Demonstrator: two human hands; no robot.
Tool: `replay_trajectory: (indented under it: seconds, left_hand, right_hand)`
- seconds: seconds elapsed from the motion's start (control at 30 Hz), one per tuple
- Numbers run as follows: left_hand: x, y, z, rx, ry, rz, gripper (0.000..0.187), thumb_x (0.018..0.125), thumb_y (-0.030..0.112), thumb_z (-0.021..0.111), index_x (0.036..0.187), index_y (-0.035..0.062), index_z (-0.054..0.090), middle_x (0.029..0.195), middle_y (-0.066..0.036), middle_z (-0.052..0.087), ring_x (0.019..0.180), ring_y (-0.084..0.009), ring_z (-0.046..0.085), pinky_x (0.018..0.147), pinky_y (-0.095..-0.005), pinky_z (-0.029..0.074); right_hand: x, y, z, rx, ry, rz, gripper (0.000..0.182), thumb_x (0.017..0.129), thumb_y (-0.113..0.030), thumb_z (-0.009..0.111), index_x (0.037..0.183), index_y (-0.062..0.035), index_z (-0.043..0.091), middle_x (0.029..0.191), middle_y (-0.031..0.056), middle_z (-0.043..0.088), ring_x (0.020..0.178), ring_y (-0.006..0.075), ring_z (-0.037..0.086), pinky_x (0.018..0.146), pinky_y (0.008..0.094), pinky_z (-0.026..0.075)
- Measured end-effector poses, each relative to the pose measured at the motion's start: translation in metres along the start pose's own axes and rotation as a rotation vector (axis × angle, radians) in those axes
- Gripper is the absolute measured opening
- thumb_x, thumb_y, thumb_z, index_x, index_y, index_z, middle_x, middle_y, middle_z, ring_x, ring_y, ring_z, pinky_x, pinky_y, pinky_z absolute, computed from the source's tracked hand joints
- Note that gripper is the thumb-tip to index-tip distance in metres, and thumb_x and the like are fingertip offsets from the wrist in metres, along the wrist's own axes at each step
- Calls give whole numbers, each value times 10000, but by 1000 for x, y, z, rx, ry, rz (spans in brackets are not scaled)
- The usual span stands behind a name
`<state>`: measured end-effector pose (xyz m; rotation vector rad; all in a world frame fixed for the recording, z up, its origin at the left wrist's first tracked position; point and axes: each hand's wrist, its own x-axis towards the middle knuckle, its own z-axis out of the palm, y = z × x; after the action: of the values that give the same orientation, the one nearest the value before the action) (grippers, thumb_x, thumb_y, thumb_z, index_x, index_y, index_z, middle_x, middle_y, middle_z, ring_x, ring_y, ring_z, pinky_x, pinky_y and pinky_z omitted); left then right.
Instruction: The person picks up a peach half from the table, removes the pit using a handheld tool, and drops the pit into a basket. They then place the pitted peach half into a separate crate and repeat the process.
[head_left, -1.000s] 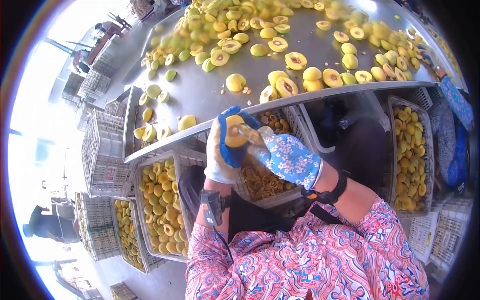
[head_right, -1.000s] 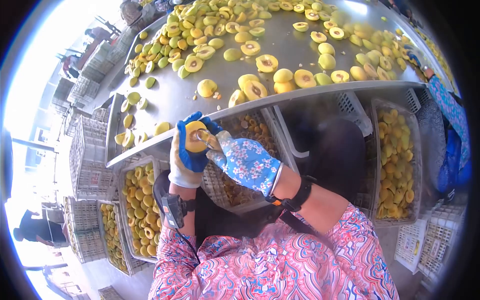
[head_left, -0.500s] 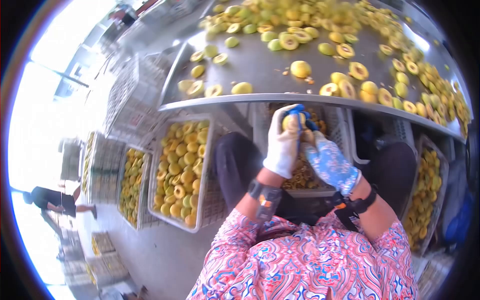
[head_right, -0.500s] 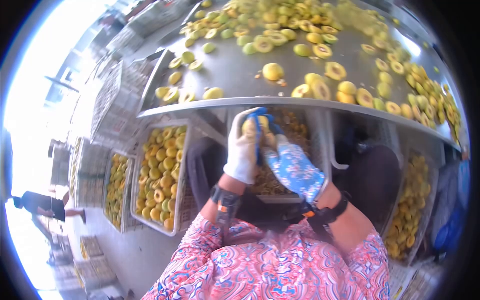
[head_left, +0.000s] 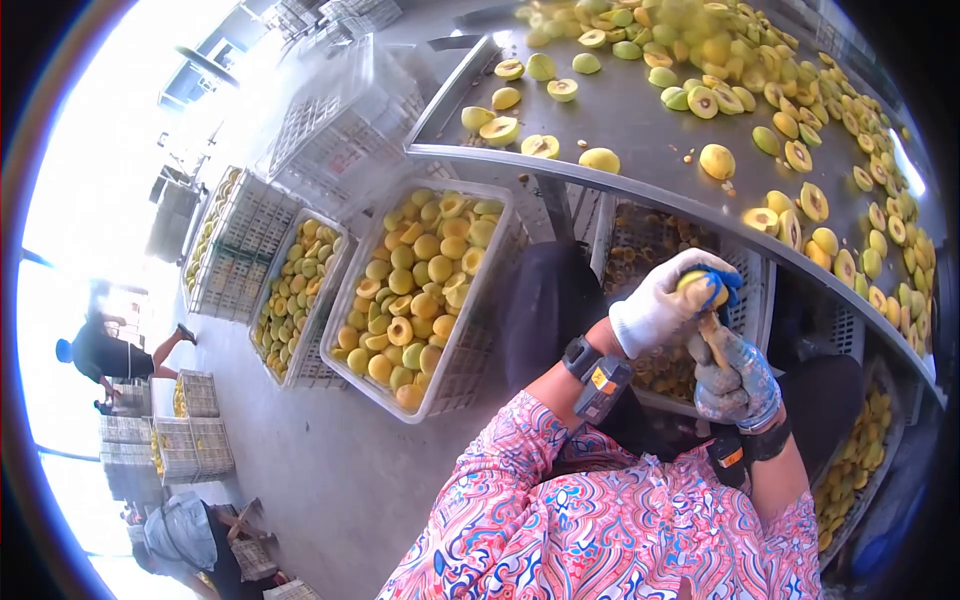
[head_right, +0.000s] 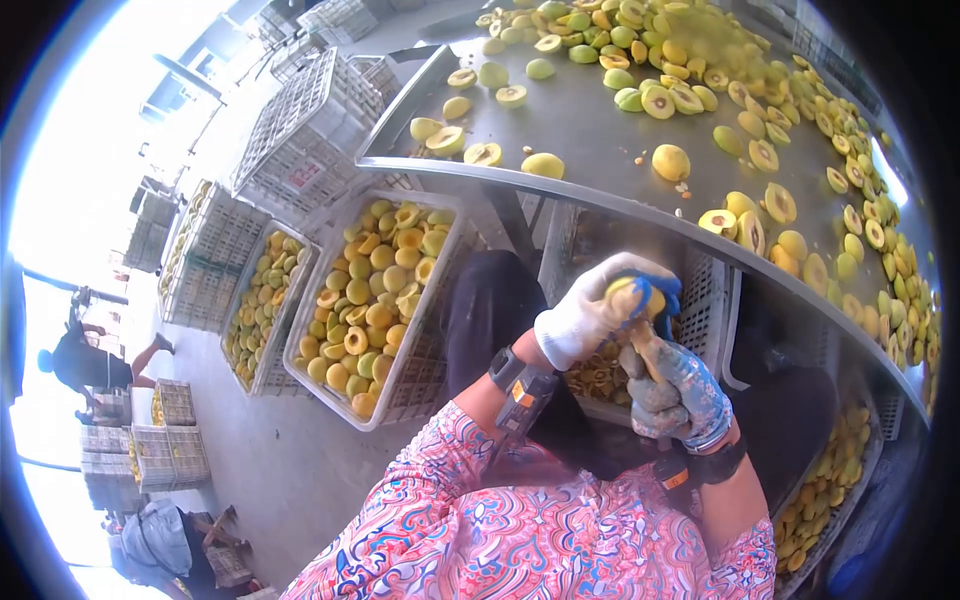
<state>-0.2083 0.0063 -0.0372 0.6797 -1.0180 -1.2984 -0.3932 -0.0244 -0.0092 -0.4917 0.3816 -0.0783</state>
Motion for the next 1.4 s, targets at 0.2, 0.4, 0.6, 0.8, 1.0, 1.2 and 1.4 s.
replay_trajectory:
  seconds: [0.2, 0.4, 0.6, 0.8, 1.0, 1.2, 1.4]
  left_hand:
    - [13, 8, -16, 862, -160, 354, 293, 837, 240, 703, 1043, 54, 609, 906, -151, 625, 835, -321, 617, 733, -379, 508]
    - [-10, 65, -86, 1299, 179, 280, 279, 805, 222, 719, 1013, 65, 621, 899, -138, 626, 817, -344, 610, 708, -392, 511]
    - [-74, 81, -253, 1421, 740, 101, 276, 870, 218, 681, 1071, 41, 615, 853, -95, 665, 722, -185, 631, 625, -310, 507]
    - [-125, 89, -431, 1100, 1256, -471, 634, 793, 477, 676, 1233, 40, 539, 1130, -245, 624, 1056, -360, 606, 907, -405, 467]
    - [-116, 100, -526, 1745, 1210, -539, 510, 828, 392, 631, 1233, 95, 550, 1248, -237, 551, 1128, -412, 530, 940, -471, 447]
    - [-116, 83, -516, 2019, 1004, -561, 379, 822, 268, 642, 1169, 128, 582, 1153, -184, 581, 1082, -383, 546, 859, -486, 477]
    - [-98, 90, -551, 1952, 1034, -784, 325, 800, 175, 609, 1121, 131, 581, 1073, -207, 619, 1009, -390, 602, 844, -487, 489]
  right_hand:
    - [-3, 9, -31, 8, -9, -20, 343, 965, -392, 524, 961, -50, 494, 506, -62, 351, 346, 46, 270, 347, 227, 218]
    - [2, 5, -37, -67, -50, -11, 376, 926, -408, 586, 941, -40, 511, 503, -66, 368, 351, 55, 302, 368, 234, 255]
    - [22, 13, -88, -825, 544, 458, 164, 937, -218, 579, 1032, -86, 555, 729, -5, 528, 572, 109, 510, 475, 270, 419]
    - [19, 44, -160, -967, 670, 773, 334, 906, -268, 547, 1086, 13, 543, 940, 147, 568, 708, 238, 603, 604, 364, 519]
    - [26, 48, -168, -1081, 672, 775, 273, 903, -236, 511, 873, 20, 603, 661, 101, 581, 546, 191, 573, 479, 327, 458]
    - [32, 49, -166, -1523, 420, 816, 380, 934, -314, 439, 930, 20, 621, 718, 131, 647, 607, 194, 622, 565, 344, 479]
    - [59, 31, -137, -1613, 424, 754, 411, 928, -320, 452, 1016, 47, 613, 803, 189, 667, 700, 287, 660, 651, 398, 496]
